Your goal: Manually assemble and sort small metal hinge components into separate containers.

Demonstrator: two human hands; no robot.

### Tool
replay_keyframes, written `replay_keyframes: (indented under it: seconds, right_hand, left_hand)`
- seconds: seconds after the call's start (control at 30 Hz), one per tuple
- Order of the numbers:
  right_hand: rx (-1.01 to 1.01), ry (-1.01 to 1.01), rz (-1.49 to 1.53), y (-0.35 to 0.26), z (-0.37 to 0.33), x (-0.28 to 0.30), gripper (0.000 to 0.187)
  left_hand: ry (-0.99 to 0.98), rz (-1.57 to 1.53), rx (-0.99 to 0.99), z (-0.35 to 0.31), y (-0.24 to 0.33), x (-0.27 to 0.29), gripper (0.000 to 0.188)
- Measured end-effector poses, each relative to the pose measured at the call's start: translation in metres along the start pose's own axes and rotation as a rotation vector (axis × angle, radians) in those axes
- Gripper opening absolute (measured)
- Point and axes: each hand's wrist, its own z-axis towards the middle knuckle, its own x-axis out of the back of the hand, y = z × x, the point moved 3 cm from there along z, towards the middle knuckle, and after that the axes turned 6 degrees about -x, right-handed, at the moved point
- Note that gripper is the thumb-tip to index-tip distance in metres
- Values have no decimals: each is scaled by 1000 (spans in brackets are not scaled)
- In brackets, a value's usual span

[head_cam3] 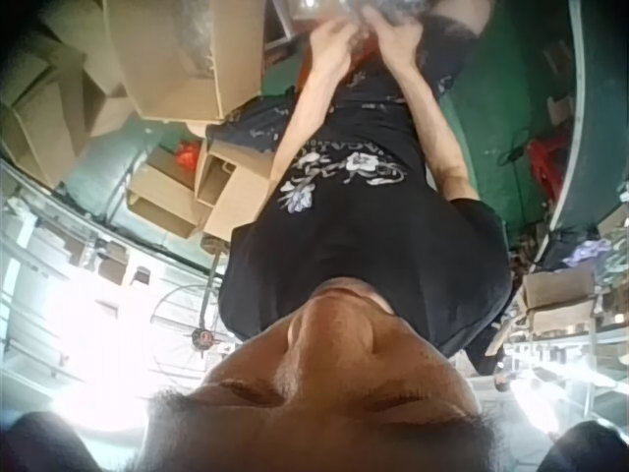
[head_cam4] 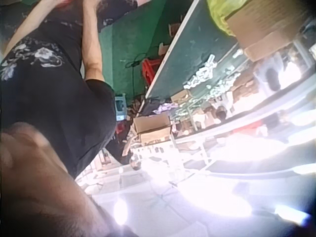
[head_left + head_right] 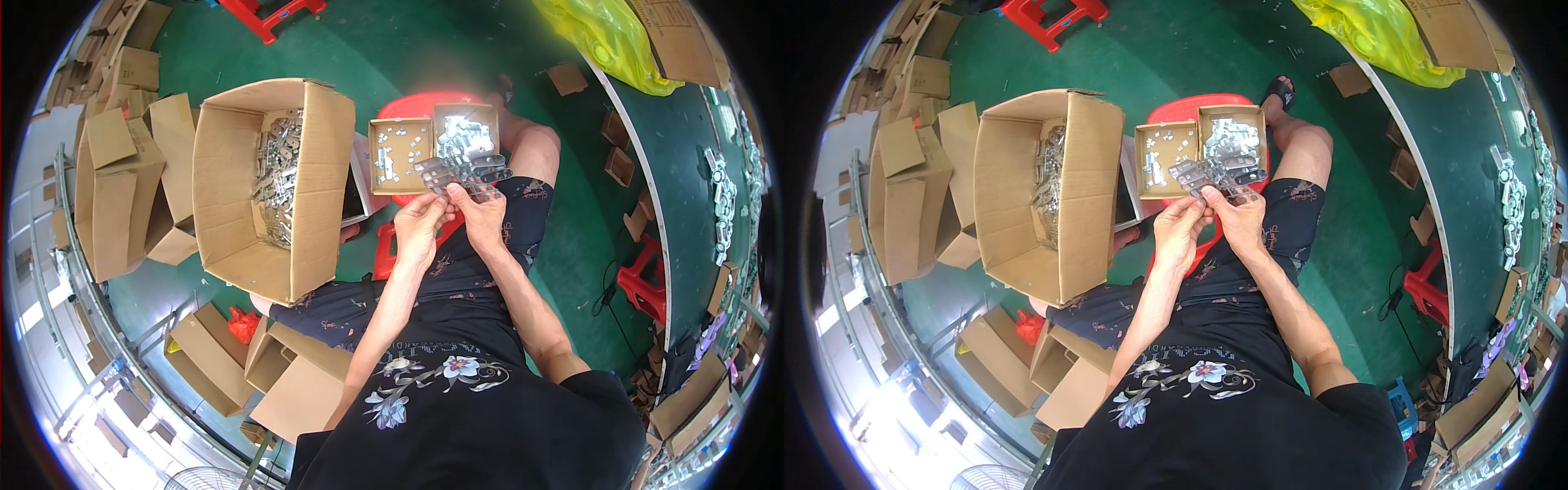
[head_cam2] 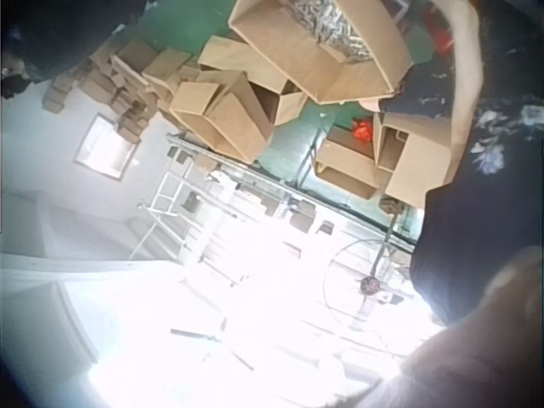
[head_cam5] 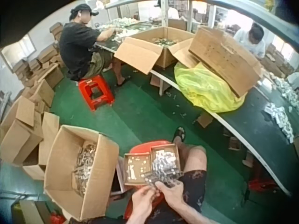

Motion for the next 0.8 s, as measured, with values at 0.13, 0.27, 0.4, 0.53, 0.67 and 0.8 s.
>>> replay_keyframes:
  seconds: [0.13, 0.27, 0.4, 0.53, 0.67, 0.8]
  right_hand:
    - [28, -14, -17, -11, -6, -1, 11]
    - [41, -32, -39, -10, -6, -5, 13]
    - [23, -20, -47, -10, -5, -1, 15]
    - [21, -42, -84, -6, -2, -2, 15]
    - [0, -55, -64, 2, 2, 2, 18]
    - [24, -39, 19, 2, 6, 8, 19]
  left_hand:
    - [12, 3, -38, -1, 3, -3, 13]
    - [36, -26, -55, 1, 1, 8, 8]
    - [67, 55, -23, -6, 2, 12, 11]
    - [-28, 50, -10, -12, 6, 35, 28]
    - [-93, 413, 176, -19, 1, 49, 20]
    - [-104, 729, 82, -24, 9, 34, 26]
